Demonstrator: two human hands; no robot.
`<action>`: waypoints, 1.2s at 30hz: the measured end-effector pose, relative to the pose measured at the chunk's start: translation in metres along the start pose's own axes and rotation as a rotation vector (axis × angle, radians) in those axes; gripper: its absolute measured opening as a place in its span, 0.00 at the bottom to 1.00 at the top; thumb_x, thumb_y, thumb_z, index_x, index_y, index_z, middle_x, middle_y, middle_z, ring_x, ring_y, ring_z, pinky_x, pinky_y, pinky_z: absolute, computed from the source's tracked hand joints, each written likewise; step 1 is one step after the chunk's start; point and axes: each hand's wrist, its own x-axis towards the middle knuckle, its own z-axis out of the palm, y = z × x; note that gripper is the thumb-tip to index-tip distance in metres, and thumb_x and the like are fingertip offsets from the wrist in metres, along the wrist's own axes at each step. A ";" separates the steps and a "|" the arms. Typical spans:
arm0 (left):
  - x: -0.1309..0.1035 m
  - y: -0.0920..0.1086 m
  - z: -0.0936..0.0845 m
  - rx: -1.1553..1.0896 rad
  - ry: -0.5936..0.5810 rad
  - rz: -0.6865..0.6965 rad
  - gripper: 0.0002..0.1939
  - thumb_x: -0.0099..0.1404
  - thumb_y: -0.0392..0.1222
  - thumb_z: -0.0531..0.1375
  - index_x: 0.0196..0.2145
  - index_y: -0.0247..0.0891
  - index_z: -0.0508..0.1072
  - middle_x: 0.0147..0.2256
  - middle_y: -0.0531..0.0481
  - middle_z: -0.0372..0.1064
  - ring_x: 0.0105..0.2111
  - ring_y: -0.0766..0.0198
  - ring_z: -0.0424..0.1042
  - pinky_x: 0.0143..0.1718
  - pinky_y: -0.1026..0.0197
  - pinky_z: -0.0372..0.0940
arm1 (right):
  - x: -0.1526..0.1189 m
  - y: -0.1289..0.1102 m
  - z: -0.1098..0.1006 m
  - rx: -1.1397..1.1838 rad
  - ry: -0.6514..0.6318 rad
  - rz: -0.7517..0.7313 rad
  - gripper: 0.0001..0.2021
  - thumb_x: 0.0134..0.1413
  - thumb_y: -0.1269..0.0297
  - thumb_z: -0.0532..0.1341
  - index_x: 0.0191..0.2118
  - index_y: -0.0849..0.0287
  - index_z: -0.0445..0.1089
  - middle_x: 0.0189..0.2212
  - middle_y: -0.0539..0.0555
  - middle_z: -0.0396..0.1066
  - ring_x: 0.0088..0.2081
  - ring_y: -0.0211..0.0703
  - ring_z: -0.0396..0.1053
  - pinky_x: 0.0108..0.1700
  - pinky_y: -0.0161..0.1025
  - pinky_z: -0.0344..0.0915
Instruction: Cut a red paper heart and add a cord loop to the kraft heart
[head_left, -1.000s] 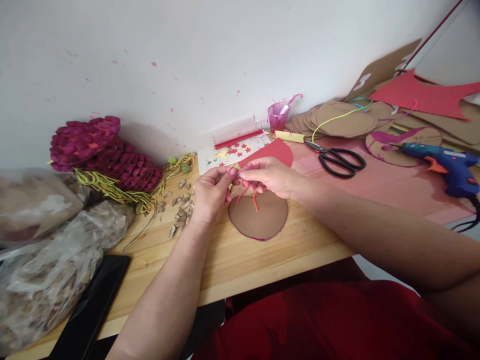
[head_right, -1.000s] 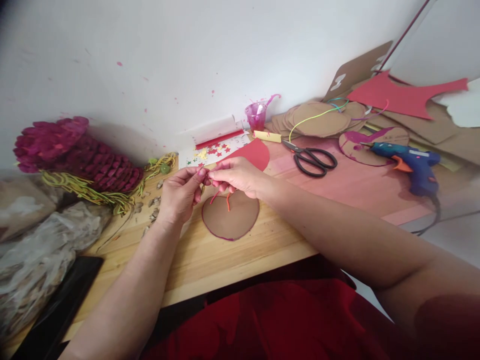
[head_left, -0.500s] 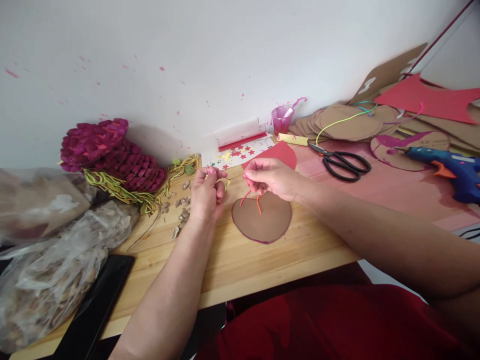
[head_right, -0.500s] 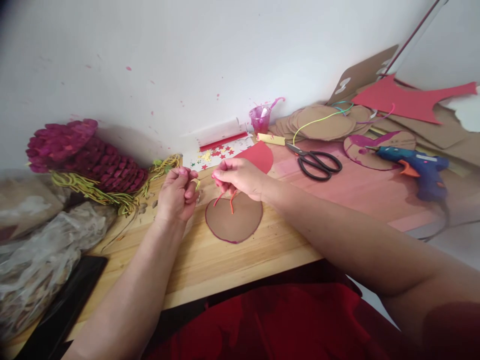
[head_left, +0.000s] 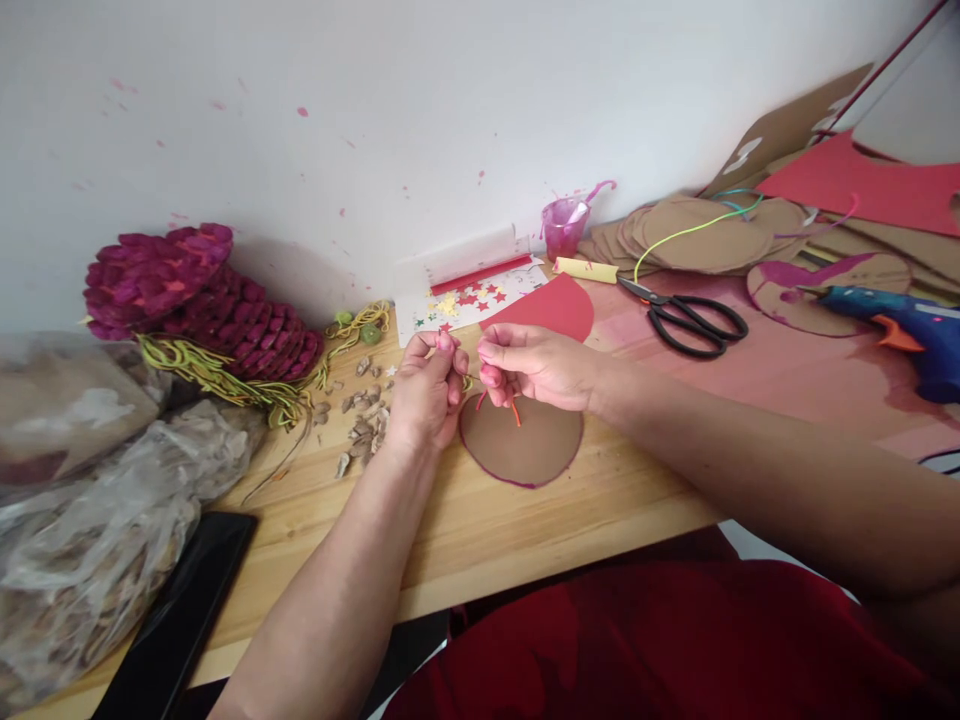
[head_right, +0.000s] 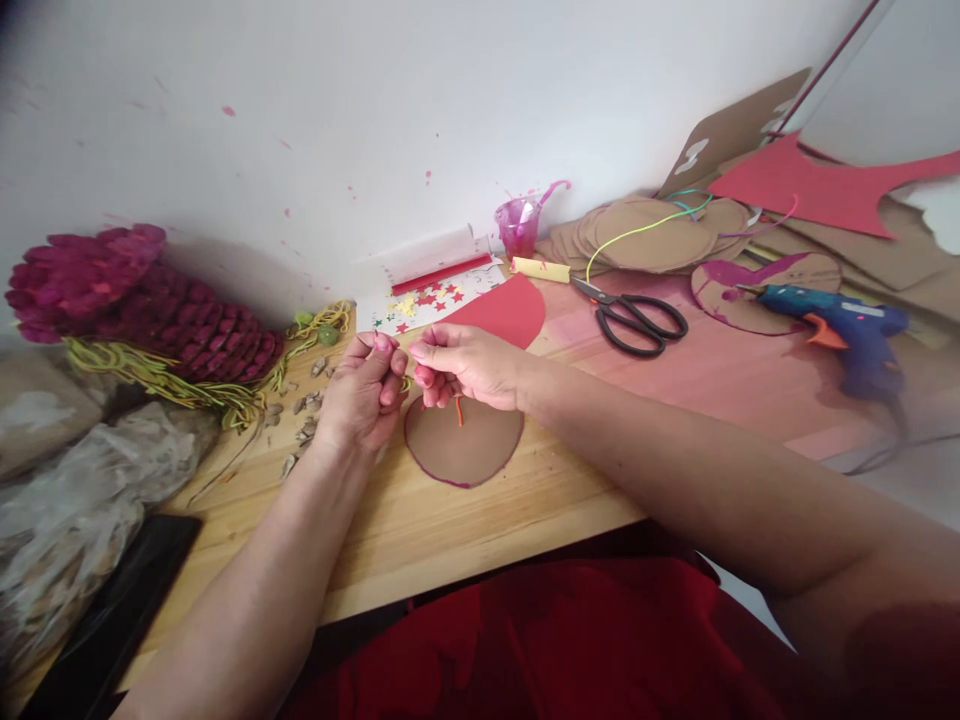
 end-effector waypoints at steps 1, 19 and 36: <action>0.000 -0.001 -0.001 0.022 -0.014 0.030 0.14 0.63 0.44 0.65 0.30 0.40 0.62 0.19 0.60 0.65 0.10 0.77 0.51 0.10 0.72 0.41 | 0.000 0.000 0.000 -0.030 0.003 0.010 0.10 0.63 0.66 0.60 0.30 0.59 0.63 0.22 0.45 0.67 0.21 0.33 0.68 0.26 0.32 0.64; -0.003 0.005 -0.008 0.499 -0.186 0.082 0.15 0.64 0.51 0.63 0.34 0.35 0.80 0.27 0.49 0.74 0.14 0.76 0.56 0.15 0.70 0.52 | 0.000 -0.016 -0.014 -0.112 0.262 -0.061 0.07 0.57 0.66 0.66 0.31 0.61 0.71 0.21 0.47 0.67 0.20 0.31 0.64 0.21 0.30 0.58; -0.007 0.007 -0.005 0.218 -0.359 -0.418 0.17 0.48 0.44 0.75 0.30 0.31 0.77 0.26 0.45 0.76 0.21 0.68 0.73 0.21 0.69 0.65 | -0.002 -0.019 -0.012 -0.159 0.219 -0.223 0.15 0.51 0.54 0.70 0.31 0.61 0.70 0.21 0.47 0.67 0.21 0.33 0.65 0.25 0.34 0.64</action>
